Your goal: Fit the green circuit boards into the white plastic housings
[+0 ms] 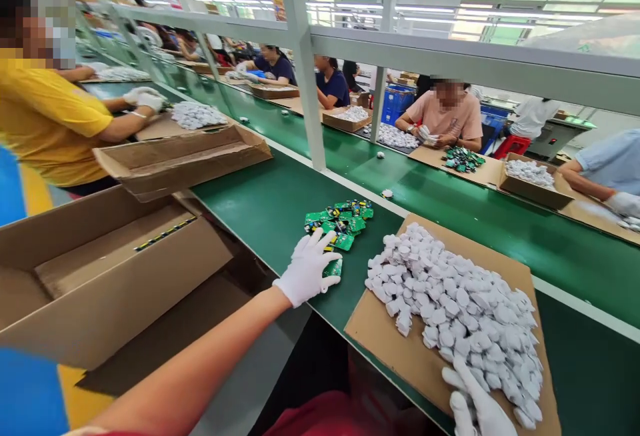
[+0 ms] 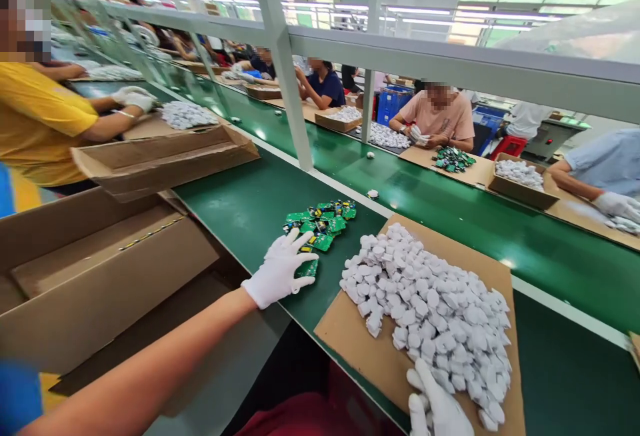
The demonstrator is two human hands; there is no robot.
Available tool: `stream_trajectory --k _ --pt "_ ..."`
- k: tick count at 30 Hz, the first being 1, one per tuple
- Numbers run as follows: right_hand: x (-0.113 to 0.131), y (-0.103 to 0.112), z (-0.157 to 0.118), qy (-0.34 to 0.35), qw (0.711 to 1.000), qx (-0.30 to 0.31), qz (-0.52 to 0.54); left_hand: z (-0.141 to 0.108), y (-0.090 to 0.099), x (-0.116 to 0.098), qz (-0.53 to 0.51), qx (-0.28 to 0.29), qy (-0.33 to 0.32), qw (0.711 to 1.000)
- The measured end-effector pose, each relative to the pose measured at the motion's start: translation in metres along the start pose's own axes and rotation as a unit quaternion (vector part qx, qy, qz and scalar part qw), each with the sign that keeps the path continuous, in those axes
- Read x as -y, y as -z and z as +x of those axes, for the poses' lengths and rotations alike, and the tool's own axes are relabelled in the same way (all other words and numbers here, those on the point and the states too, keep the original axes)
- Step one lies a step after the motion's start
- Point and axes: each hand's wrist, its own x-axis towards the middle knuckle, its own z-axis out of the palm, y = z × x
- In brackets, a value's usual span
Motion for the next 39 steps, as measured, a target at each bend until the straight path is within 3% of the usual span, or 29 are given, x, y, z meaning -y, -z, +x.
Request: stream_trajectory --k 3,6,8,10,15,19,22,25,30,34,36,39 --pt "0.005 0.009 -0.004 0.050 0.999 -0.006 0.018 -0.005 0.014 -0.020 -0.130 -0.043 0.029 0.990" --pt "-0.001 0.026 -0.009 0.051 0.994 -0.093 -0.028 -0.012 0.027 -0.041 -0.332 -0.008 0.105 0.937" --pt "-0.012 0.041 -0.011 0.016 0.983 -0.159 -0.086 -0.018 0.032 -0.057 -0.463 0.065 0.163 0.869" --pt "-0.025 0.056 -0.012 -0.038 0.969 -0.197 -0.144 -0.026 0.032 -0.076 -0.577 0.130 0.195 0.783" --pt "-0.045 0.067 -0.010 -0.094 0.962 -0.153 -0.205 -0.041 0.011 -0.134 -0.748 0.296 0.187 0.564" --pt "-0.048 0.056 -0.011 -0.082 0.964 -0.133 -0.214 -0.044 -0.005 -0.175 -0.787 0.414 0.157 0.428" --pt "-0.051 0.054 -0.018 -0.143 0.955 -0.139 -0.219 -0.044 -0.009 -0.194 -0.787 0.484 0.136 0.359" --pt "-0.052 0.058 -0.025 -0.190 0.948 -0.122 -0.225 -0.044 -0.014 -0.204 -0.773 0.513 0.136 0.348" --pt "-0.050 0.065 -0.022 -0.093 0.969 -0.052 -0.222 -0.047 -0.027 -0.213 -0.752 0.502 0.181 0.387" --pt "-0.054 0.071 -0.010 -0.151 0.953 -0.118 -0.235 -0.049 -0.032 -0.214 -0.741 0.504 0.185 0.403" --pt "-0.054 0.071 -0.005 -0.166 0.946 -0.122 -0.250 -0.050 -0.032 -0.213 -0.739 0.504 0.183 0.407" --pt "-0.050 0.069 -0.001 -0.126 0.966 -0.047 -0.220 -0.051 -0.033 -0.212 -0.736 0.496 0.191 0.419"
